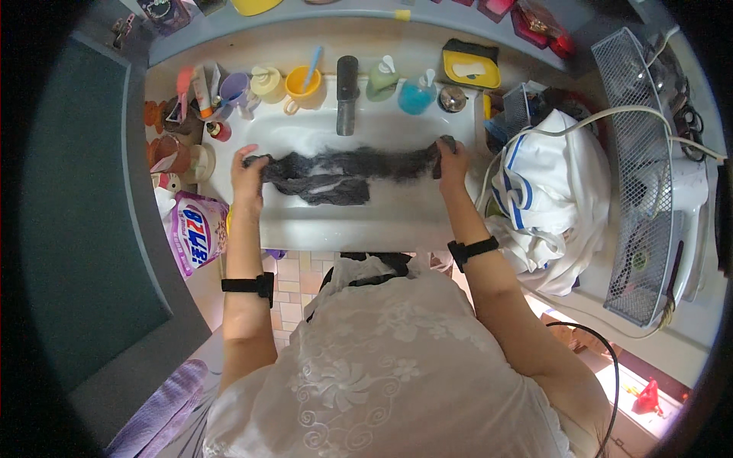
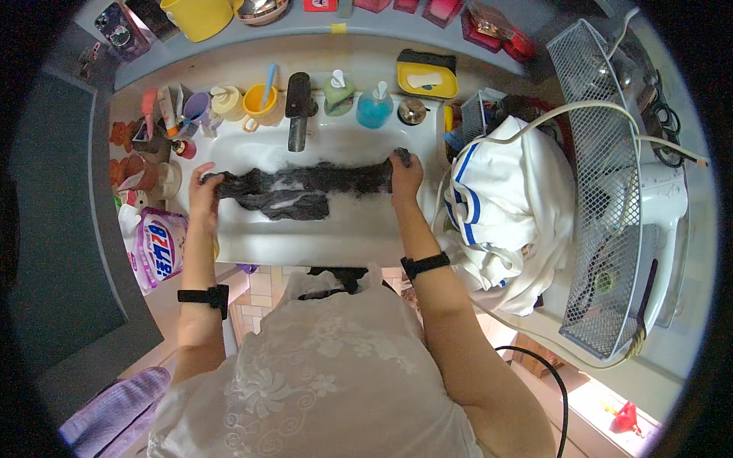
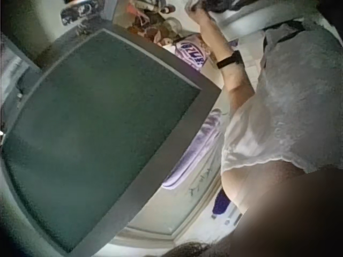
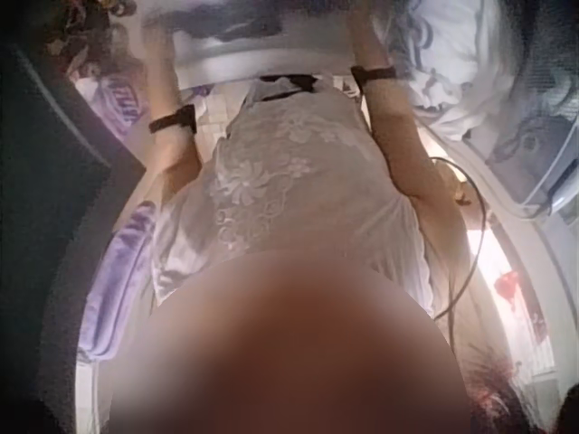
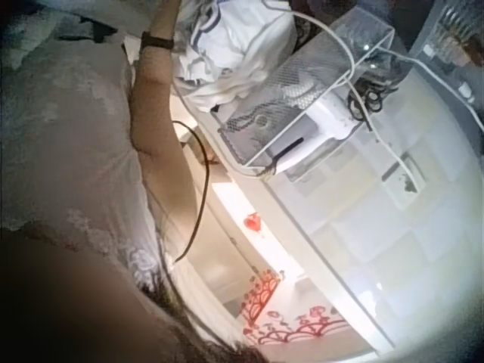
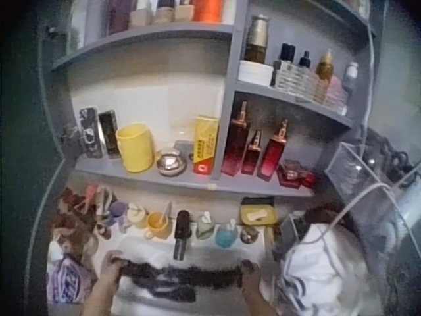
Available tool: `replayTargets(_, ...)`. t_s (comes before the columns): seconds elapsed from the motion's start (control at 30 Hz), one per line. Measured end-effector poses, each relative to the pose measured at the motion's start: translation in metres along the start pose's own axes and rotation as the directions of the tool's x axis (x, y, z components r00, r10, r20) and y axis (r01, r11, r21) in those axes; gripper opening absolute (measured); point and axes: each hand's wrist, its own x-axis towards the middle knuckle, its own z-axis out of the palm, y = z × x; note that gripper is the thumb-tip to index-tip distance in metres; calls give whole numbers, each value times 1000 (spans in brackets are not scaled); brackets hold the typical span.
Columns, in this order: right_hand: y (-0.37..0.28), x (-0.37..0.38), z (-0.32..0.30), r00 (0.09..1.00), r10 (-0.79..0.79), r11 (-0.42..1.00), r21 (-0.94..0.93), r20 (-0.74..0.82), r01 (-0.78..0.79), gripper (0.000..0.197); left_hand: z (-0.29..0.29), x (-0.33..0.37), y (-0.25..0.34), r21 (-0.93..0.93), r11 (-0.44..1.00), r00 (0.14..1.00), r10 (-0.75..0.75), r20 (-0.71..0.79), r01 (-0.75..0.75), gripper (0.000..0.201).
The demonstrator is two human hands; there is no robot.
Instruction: Hand washing a grey garment in a bathroom sink using laundry detergent.
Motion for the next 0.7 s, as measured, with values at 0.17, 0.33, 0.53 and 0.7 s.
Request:
replayTargets(0.17,-37,-7,1,977,-128,970,227,170,88,26,-2,4,-73,583,812,989,114,-93,-39,37)
replayTargets(0.33,-36,-59,27,911,-8,988,144,412,-56,42,100,-42,-74,-421,173,362,-830,425,890,60)
replayTargets(0.53,5,-117,59,854,-332,909,-108,401,404,33,160,-53,-106,-422,474,633,-523,571,773,46)
replayTargets(0.7,-6,-56,74,968,-78,897,-407,238,172,32,187,-55,-102,-326,665,735,-541,408,671,40)
